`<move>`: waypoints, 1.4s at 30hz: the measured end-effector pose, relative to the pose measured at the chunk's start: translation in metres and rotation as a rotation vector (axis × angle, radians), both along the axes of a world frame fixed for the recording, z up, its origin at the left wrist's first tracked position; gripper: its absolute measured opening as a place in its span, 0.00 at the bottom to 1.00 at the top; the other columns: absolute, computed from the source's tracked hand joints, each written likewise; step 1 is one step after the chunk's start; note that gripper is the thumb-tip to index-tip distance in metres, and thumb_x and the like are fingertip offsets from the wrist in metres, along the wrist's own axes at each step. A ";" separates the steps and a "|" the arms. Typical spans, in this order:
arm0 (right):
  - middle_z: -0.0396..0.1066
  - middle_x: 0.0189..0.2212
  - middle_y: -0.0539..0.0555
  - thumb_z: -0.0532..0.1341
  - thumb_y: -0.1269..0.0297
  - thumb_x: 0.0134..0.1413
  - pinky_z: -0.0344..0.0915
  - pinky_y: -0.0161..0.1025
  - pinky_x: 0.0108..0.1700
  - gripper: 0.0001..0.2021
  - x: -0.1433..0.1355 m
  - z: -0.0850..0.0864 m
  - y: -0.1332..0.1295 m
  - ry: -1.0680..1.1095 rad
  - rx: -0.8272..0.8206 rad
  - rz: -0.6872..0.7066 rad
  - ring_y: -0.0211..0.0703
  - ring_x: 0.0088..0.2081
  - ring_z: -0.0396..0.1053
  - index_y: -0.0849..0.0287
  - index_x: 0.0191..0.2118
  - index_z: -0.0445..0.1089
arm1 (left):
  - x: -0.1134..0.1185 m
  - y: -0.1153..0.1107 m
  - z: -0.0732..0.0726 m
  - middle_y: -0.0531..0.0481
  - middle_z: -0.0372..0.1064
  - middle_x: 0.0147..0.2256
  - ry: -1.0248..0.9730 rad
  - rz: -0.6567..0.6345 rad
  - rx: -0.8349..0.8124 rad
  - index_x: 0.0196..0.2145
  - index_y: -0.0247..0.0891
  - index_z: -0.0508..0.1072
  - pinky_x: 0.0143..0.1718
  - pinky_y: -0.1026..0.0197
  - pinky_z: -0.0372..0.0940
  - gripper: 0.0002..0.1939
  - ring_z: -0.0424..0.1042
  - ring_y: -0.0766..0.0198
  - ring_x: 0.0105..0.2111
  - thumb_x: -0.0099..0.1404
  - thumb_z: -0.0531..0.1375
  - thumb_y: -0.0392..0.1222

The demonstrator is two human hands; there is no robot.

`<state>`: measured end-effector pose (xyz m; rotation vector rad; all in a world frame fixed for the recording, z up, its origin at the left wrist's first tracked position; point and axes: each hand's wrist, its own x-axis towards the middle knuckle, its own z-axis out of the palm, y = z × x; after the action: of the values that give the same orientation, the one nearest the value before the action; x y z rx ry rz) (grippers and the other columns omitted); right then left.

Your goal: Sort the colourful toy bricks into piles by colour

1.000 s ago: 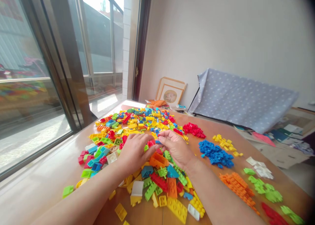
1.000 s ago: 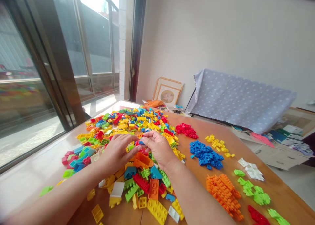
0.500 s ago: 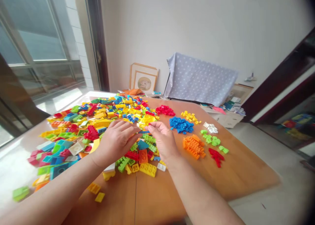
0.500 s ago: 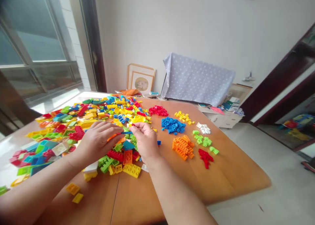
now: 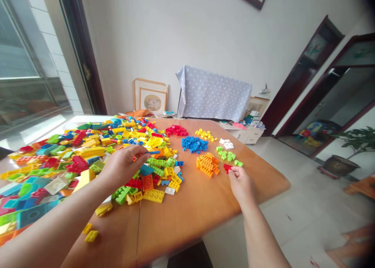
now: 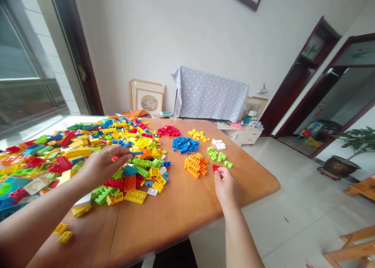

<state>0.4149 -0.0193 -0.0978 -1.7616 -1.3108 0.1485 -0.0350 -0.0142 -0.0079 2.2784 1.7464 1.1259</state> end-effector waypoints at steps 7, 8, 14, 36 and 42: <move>0.79 0.38 0.55 0.57 0.58 0.57 0.63 0.39 0.38 0.12 0.004 -0.010 -0.021 -0.250 -0.129 0.002 0.47 0.38 0.74 0.54 0.42 0.74 | 0.028 -0.003 -0.013 0.50 0.79 0.40 -0.072 -0.032 0.048 0.43 0.44 0.76 0.41 0.58 0.67 0.18 0.77 0.56 0.40 0.69 0.57 0.58; 0.79 0.39 0.55 0.57 0.59 0.57 0.62 0.39 0.38 0.11 0.002 -0.010 -0.021 -0.264 -0.139 0.003 0.47 0.37 0.74 0.54 0.41 0.74 | 0.028 -0.004 -0.016 0.50 0.79 0.40 -0.060 -0.035 0.051 0.43 0.44 0.76 0.41 0.58 0.67 0.18 0.77 0.56 0.40 0.70 0.57 0.58; 0.77 0.38 0.56 0.57 0.58 0.58 0.61 0.39 0.37 0.11 -0.001 -0.006 -0.021 -0.336 -0.158 -0.011 0.47 0.37 0.72 0.55 0.40 0.74 | 0.016 -0.005 -0.026 0.50 0.79 0.41 -0.005 -0.023 0.061 0.44 0.45 0.75 0.42 0.57 0.67 0.16 0.78 0.55 0.40 0.70 0.57 0.58; 0.77 0.33 0.52 0.60 0.56 0.55 0.63 0.39 0.37 0.14 0.014 -0.009 -0.025 -0.271 -0.201 0.020 0.47 0.34 0.74 0.55 0.45 0.68 | 0.011 -0.007 -0.028 0.50 0.78 0.40 0.012 -0.026 0.072 0.45 0.47 0.73 0.40 0.55 0.67 0.14 0.78 0.54 0.40 0.69 0.58 0.55; 0.75 0.33 0.52 0.58 0.59 0.55 0.62 0.39 0.37 0.08 0.020 -0.004 -0.038 -0.322 -0.229 -0.037 0.46 0.35 0.72 0.53 0.37 0.71 | 0.010 -0.008 -0.025 0.50 0.79 0.40 0.009 -0.007 0.070 0.45 0.47 0.74 0.41 0.55 0.68 0.14 0.79 0.53 0.40 0.68 0.58 0.56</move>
<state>0.4344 -0.0569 -0.1020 -2.0666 -1.5375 -0.0082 -0.0249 -0.0223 -0.0328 2.3311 1.7273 1.1956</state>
